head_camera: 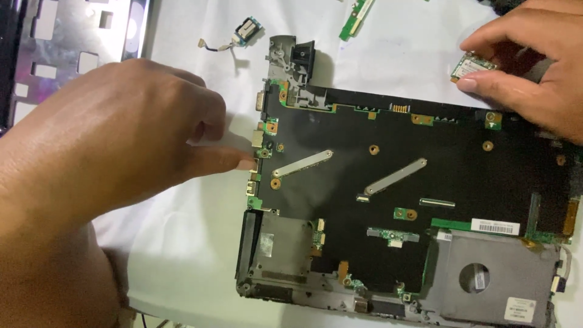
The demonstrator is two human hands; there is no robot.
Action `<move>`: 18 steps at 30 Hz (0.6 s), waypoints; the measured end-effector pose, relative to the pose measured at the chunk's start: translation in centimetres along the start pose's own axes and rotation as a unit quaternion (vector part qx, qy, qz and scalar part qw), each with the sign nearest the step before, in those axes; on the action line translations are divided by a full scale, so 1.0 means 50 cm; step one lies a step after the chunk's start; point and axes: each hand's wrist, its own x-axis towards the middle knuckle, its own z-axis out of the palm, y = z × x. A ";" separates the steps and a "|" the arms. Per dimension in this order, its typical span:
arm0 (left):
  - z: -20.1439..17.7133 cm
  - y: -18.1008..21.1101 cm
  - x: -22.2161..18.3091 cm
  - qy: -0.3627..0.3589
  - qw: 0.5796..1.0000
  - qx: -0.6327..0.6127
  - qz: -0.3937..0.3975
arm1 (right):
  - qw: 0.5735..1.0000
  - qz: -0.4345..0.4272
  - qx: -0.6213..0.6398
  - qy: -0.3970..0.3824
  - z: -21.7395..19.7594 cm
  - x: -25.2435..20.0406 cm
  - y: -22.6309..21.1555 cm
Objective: Cleaning and assembling internal laptop components such as the motherboard and Wi-Fi card on a workbench.
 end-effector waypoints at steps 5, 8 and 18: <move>0.007 -0.005 0.001 0.015 1.000 -0.002 0.003 | 1.000 -0.012 0.008 0.002 0.016 -0.004 0.022; 0.009 -0.007 -0.002 0.017 1.000 -0.001 0.004 | 0.999 0.008 0.031 0.004 0.029 -0.011 0.035; 0.016 -0.016 -0.013 0.061 0.995 -0.035 0.069 | 0.992 0.028 0.121 0.019 0.159 -0.030 0.217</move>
